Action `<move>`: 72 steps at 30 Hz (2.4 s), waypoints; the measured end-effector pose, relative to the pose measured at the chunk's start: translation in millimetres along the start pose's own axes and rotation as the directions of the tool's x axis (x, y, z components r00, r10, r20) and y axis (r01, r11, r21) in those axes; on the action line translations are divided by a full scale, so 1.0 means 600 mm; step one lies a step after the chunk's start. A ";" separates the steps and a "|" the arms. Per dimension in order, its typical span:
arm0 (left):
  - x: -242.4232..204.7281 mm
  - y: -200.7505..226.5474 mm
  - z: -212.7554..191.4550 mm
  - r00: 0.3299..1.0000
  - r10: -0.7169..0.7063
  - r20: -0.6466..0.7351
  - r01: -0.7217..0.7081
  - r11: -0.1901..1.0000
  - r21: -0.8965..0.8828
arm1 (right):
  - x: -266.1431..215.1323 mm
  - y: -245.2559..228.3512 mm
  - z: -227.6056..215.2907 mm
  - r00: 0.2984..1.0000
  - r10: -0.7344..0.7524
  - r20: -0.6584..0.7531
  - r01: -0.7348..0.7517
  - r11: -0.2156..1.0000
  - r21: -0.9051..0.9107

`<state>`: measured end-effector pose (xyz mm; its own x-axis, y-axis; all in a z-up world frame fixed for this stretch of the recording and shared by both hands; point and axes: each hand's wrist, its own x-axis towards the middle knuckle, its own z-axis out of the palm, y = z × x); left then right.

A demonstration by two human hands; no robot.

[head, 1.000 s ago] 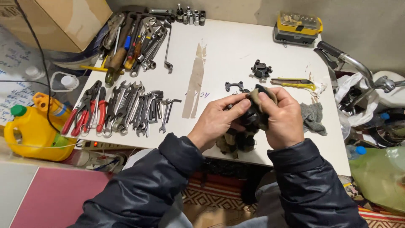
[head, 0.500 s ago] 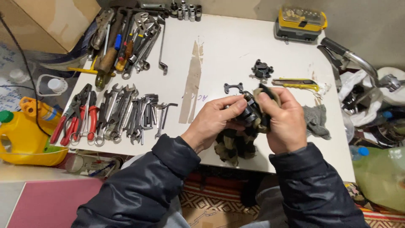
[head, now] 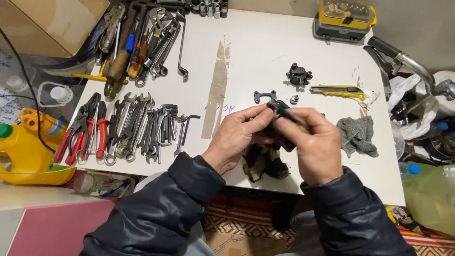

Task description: Cleaning and inspecting a mechanical bicycle component on a workbench

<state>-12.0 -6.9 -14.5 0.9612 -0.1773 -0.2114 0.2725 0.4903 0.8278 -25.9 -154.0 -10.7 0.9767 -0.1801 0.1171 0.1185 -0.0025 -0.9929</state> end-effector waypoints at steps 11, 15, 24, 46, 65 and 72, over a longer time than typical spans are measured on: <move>0.005 -0.004 -0.007 0.996 -0.001 -0.088 -0.004 0.999 -0.054 | -0.024 -0.033 0.016 0.936 -0.329 0.128 0.352 0.842 -0.409; 0.017 -0.017 -0.014 0.991 -0.044 -0.123 0.036 0.997 -0.062 | -0.035 -0.037 0.021 0.806 -0.539 0.246 0.573 0.602 -0.556; 0.014 -0.013 -0.008 0.990 -0.109 -0.092 0.105 0.993 -0.045 | -0.013 -0.004 -0.003 0.963 -0.248 0.101 0.267 0.862 -0.431; 0.022 -0.032 -0.008 0.981 -0.142 -0.131 0.135 0.989 -0.058 | -0.018 -0.008 -0.012 0.876 -0.423 0.231 0.479 0.708 -0.518; 0.023 -0.037 -0.001 0.966 -0.175 -0.188 0.178 0.984 0.003 | -0.022 -0.022 0.002 0.826 -0.488 0.282 0.554 0.606 -0.571; 0.010 -0.018 0.007 0.967 -0.150 -0.204 0.166 0.984 0.061 | -0.041 -0.031 0.009 0.814 -0.504 0.290 0.567 0.577 -0.587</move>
<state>-9.3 -17.1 -22.5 0.8976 -0.0710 -0.4351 0.4251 0.4011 0.8114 -51.1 -144.5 5.3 0.7868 0.1401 0.6012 0.5171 -0.6813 -0.5180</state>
